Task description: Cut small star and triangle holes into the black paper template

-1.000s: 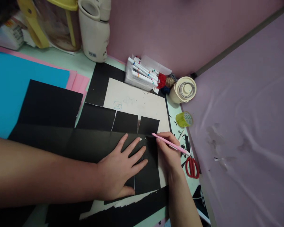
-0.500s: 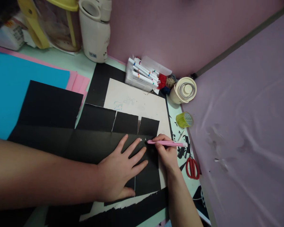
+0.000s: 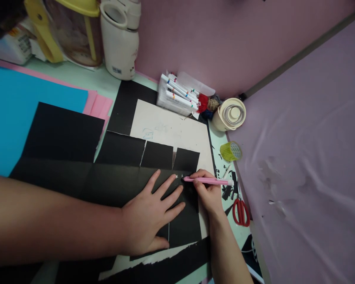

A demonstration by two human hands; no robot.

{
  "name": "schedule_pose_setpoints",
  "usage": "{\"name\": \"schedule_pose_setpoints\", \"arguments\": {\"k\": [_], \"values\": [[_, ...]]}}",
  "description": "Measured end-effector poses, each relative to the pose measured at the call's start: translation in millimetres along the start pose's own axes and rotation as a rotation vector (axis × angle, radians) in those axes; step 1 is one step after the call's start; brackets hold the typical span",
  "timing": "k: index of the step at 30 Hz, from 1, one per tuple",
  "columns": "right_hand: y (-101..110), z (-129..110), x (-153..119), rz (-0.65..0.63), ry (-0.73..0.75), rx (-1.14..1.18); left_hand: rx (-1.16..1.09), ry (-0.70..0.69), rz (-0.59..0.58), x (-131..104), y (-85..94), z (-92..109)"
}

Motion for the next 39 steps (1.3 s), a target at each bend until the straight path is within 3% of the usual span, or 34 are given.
{"name": "schedule_pose_setpoints", "arguments": {"k": [39], "values": [[2.3,2.2,0.6,0.041,0.028,-0.021,0.027,0.005,0.002,0.8,1.9,0.6]]}}
Point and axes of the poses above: each hand's wrist, its own x-axis towards the middle knuckle, its own y-axis out of the back of the hand, z = x × y, the point moved 8 cm from there along x, towards the middle knuckle, and after that the axes turned 1 degree about x, right-handed, at the moved point
